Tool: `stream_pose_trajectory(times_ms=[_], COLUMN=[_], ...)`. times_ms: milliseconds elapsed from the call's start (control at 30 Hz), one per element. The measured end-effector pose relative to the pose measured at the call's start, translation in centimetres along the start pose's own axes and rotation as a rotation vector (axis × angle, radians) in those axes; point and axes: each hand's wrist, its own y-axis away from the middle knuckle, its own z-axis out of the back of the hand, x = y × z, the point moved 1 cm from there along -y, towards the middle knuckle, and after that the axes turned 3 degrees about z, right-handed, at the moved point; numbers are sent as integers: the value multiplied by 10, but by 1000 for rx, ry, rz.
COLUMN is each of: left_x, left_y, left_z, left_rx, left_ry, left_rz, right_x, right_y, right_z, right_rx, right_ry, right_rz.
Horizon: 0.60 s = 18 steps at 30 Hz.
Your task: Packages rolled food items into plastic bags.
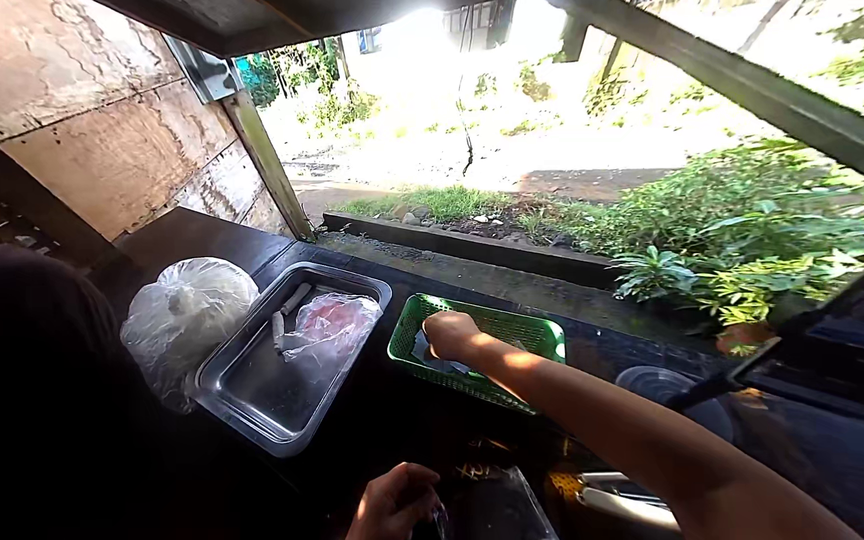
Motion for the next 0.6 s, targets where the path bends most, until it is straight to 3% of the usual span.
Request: stream_pose_trajectory(times_ms=[233, 333, 433, 533, 600], left_x=[4, 6, 3, -15, -36], left_y=[2, 3, 1, -1, -1], left_z=[0, 1, 3, -7, -17], left_rx=[-38, -65, -120, -248, -284], left_ry=[33, 86, 118, 98, 150], left_rz=[-52, -51, -50, -35, -56], right_x=[-4, -14, -20, -21, -20], right_y=[-2, 10, 49, 89, 114], right_z=[-2, 5, 1, -32, -47], right_rx=[21, -91, -420, -1018, -1231], right_ry=[-93, -206, -278, -52, 138], right_rz=[-35, 32, 249, 668, 876])
